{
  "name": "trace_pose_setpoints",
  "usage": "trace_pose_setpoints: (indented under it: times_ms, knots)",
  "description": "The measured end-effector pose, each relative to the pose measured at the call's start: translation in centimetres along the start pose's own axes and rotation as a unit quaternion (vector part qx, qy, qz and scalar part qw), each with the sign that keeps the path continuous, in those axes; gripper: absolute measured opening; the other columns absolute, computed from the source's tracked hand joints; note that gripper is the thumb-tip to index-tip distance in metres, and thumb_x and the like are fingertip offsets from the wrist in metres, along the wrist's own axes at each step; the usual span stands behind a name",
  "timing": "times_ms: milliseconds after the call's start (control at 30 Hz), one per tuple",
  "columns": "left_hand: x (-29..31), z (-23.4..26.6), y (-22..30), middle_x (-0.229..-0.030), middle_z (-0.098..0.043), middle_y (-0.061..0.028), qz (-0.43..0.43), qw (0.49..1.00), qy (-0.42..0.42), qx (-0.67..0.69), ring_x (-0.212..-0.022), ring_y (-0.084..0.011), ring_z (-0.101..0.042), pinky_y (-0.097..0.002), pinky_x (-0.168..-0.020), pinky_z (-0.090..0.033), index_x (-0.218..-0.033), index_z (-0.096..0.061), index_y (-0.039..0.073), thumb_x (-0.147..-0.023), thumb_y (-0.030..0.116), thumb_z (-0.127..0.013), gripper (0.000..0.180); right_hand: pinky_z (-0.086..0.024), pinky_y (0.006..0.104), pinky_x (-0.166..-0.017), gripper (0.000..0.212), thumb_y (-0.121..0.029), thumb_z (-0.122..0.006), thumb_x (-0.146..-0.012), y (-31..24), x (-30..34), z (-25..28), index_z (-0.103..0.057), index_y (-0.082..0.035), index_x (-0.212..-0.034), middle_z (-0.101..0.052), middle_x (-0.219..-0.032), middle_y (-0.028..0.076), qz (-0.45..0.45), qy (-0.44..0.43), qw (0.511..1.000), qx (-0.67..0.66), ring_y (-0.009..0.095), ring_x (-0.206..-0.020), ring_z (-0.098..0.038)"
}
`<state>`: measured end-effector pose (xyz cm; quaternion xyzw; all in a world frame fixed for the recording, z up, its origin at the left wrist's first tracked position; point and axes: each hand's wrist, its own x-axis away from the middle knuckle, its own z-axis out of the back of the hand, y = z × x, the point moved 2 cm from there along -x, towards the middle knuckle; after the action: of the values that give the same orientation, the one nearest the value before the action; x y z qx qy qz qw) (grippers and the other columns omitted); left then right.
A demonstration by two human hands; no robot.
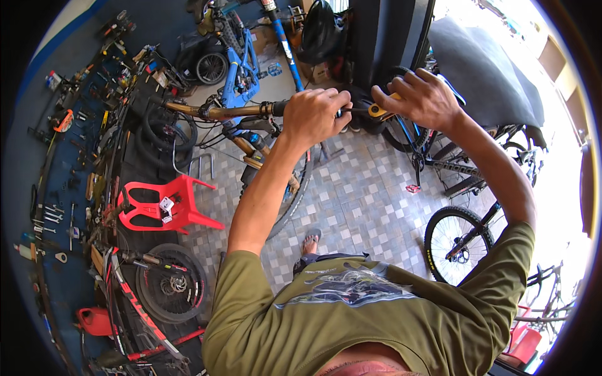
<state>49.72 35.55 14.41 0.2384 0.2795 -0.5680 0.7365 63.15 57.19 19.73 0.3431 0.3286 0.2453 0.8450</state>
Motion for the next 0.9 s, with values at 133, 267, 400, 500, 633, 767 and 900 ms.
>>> trace_pose_setpoints:
  times_ms: [133,267,400,500,633,767,900]
  knots:
    - [-0.2,-0.1,-0.6,-0.084,-0.073,-0.0028,0.011,1.0,0.002,-0.013,-0.079,-0.0278,-0.074,-0.0439,-0.069,-0.058,-0.094,-0.068,0.017,-0.085,0.025,-0.076,0.015,-0.058,0.0357,-0.077,0.051,-0.018,-0.077,-0.093,-2.3,-0.9,2.7,-0.054,-0.02,-0.14,-0.07,-0.095,0.005,-0.186,-0.299,0.928,-0.121,0.018,-0.091,-0.071]
    - [-0.9,-0.5,-0.5,-0.083,-0.072,-0.0031,0.022,0.999,-0.001,-0.026,-0.079,-0.0277,-0.074,-0.0437,-0.069,-0.058,-0.095,-0.067,0.018,-0.085,0.026,-0.076,0.015,-0.06,0.0413,-0.076,0.059,-0.026,-0.075,-0.091,-1.5,-0.8,4.0,-0.054,-0.004,-0.141,-0.074,-0.106,0.019,-0.263,-0.35,0.779,-0.449,0.028,-0.086,-0.077]
    - [-1.3,-1.4,-0.6,-0.083,-0.072,-0.0034,0.016,1.0,0.006,-0.014,-0.08,-0.0278,-0.074,-0.0441,-0.069,-0.058,-0.096,-0.067,0.018,-0.086,0.027,-0.076,0.016,-0.057,0.0322,-0.049,0.057,-0.033,-0.069,-0.098,-4.0,2.5,2.0,-0.054,0.002,-0.141,-0.072,-0.098,0.016,-0.381,-0.203,0.207,-0.878,0.019,-0.048,-0.066]
    - [-1.2,-1.2,-0.8,-0.082,-0.072,-0.0033,0.025,0.999,0.013,-0.023,-0.08,-0.028,-0.074,-0.0443,-0.069,-0.058,-0.096,-0.067,0.017,-0.086,0.027,-0.076,0.016,-0.049,0.0213,-0.041,0.063,-0.053,-0.049,-0.109,-5.0,1.9,1.3,-0.057,0.004,-0.135,-0.068,-0.083,0.011,-0.405,-0.169,0.145,-0.887,0.013,-0.042,-0.059]
    - [-1.4,-1.2,-1.0,-0.081,-0.072,-0.003,0.03,0.999,0.006,-0.015,-0.079,-0.0284,-0.074,-0.0441,-0.069,-0.058,-0.095,-0.068,0.017,-0.086,0.027,-0.077,0.016,-0.048,0.0217,-0.043,0.074,-0.067,-0.039,-0.109,-3.3,1.7,1.3,-0.067,0.0,-0.122,-0.061,-0.071,0.004,-0.448,-0.251,0.302,-0.803,0.01,-0.044,-0.057]
    - [-1.1,-0.7,-0.6,-0.08,-0.072,-0.0027,0.026,1.0,0.005,-0.005,-0.079,-0.0284,-0.074,-0.044,-0.068,-0.058,-0.094,-0.068,0.017,-0.085,0.027,-0.077,0.015,-0.056,0.0362,-0.068,0.065,-0.07,-0.056,-0.1,-0.3,1.1,0.8,-0.072,-0.009,-0.115,-0.067,-0.079,0.006,-0.337,-0.313,0.673,-0.58,0.02,-0.073,-0.069]
    - [-1.1,-0.7,-0.4,-0.08,-0.072,-0.0026,0.015,1.0,0.024,-0.006,-0.078,-0.0279,-0.074,-0.0438,-0.068,-0.058,-0.093,-0.069,0.018,-0.085,0.027,-0.077,0.013,-0.055,0.0413,-0.079,0.035,-0.036,-0.077,-0.092,-0.2,-0.8,1.8,-0.066,-0.016,-0.118,-0.064,-0.106,0.004,-0.116,-0.101,0.974,-0.166,0.024,-0.088,-0.07]
